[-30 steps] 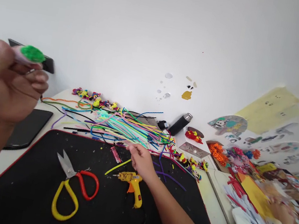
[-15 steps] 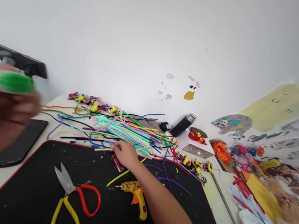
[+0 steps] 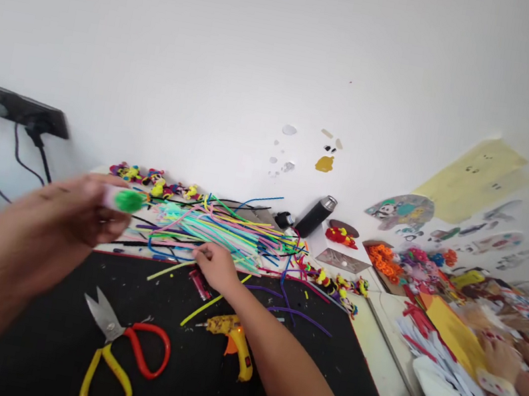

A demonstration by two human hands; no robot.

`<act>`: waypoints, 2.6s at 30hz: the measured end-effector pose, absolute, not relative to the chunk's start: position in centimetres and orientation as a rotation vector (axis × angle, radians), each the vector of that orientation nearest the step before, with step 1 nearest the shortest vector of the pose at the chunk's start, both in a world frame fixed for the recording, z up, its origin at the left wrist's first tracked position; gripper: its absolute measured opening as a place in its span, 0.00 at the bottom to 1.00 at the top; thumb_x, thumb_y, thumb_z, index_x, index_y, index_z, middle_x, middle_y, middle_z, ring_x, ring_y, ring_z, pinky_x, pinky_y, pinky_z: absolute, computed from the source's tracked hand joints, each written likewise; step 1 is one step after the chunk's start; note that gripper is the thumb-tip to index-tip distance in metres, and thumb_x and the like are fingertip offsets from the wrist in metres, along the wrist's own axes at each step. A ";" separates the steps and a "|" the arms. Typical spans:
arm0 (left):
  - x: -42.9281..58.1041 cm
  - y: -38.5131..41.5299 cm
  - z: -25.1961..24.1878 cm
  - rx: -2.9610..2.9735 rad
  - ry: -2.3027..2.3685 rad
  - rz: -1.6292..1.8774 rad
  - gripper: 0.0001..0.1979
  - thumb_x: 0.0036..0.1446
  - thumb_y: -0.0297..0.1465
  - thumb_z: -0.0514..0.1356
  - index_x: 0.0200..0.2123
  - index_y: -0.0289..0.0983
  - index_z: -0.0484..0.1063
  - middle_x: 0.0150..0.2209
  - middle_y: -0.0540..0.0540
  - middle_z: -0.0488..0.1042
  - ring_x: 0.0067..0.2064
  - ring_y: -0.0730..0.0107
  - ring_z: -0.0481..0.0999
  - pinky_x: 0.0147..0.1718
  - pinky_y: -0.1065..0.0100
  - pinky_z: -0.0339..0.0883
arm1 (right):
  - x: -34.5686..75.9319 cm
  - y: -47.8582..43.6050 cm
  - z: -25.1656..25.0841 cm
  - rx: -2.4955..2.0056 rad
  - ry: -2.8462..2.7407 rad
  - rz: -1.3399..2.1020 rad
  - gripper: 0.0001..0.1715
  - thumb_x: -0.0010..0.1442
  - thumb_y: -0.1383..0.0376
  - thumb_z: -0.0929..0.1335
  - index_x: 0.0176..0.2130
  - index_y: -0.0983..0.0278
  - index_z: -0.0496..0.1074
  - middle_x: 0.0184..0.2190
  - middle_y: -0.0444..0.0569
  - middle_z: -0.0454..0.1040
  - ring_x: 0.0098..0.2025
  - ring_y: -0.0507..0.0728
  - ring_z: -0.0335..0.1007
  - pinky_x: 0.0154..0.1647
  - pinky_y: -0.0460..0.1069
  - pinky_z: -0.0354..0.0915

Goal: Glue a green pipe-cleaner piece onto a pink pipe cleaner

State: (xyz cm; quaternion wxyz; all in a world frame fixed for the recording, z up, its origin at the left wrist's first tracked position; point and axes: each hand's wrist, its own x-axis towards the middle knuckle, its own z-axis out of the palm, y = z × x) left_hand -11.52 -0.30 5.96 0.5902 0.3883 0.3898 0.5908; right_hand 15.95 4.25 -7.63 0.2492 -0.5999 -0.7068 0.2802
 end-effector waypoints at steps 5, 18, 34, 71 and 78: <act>-5.9 2.7 4.9 0.823 0.870 1.309 0.23 0.35 0.45 0.82 0.32 0.39 0.83 0.24 0.51 0.77 0.27 0.72 0.73 0.24 0.75 0.69 | 20.2 3.6 -6.9 -1.655 -1.794 0.694 0.12 0.71 0.61 0.67 0.43 0.63 0.79 0.28 0.42 0.77 0.28 0.54 0.70 0.30 0.46 0.59; -4.8 3.8 0.3 0.929 0.945 1.068 0.12 0.51 0.45 0.75 0.33 0.45 0.83 0.28 0.52 0.74 0.29 0.71 0.71 0.26 0.73 0.66 | 24.9 6.0 -5.9 -1.779 -1.940 0.537 0.05 0.65 0.64 0.72 0.40 0.61 0.81 0.27 0.44 0.78 0.30 0.56 0.71 0.32 0.48 0.55; -4.3 3.7 -1.5 0.900 0.963 1.030 0.21 0.47 0.48 0.77 0.34 0.38 0.81 0.25 0.49 0.74 0.27 0.70 0.70 0.23 0.74 0.63 | 23.0 7.5 -5.3 -1.827 -2.126 0.532 0.07 0.68 0.65 0.70 0.43 0.60 0.81 0.38 0.47 0.85 0.39 0.58 0.77 0.37 0.48 0.58; -4.2 4.1 -1.9 0.947 0.976 1.071 0.21 0.44 0.45 0.79 0.38 0.40 0.84 0.32 0.48 0.76 0.31 0.69 0.74 0.25 0.73 0.68 | 24.1 5.2 -5.2 -1.916 -2.148 0.323 0.11 0.71 0.60 0.69 0.49 0.59 0.80 0.35 0.47 0.84 0.37 0.58 0.78 0.36 0.48 0.59; -3.8 3.9 -2.3 0.971 0.989 1.042 0.20 0.45 0.46 0.78 0.38 0.40 0.84 0.32 0.48 0.76 0.31 0.70 0.74 0.26 0.73 0.67 | 22.5 6.7 -4.8 -1.947 -2.209 0.278 0.10 0.71 0.61 0.68 0.48 0.60 0.78 0.37 0.50 0.85 0.39 0.60 0.80 0.36 0.50 0.59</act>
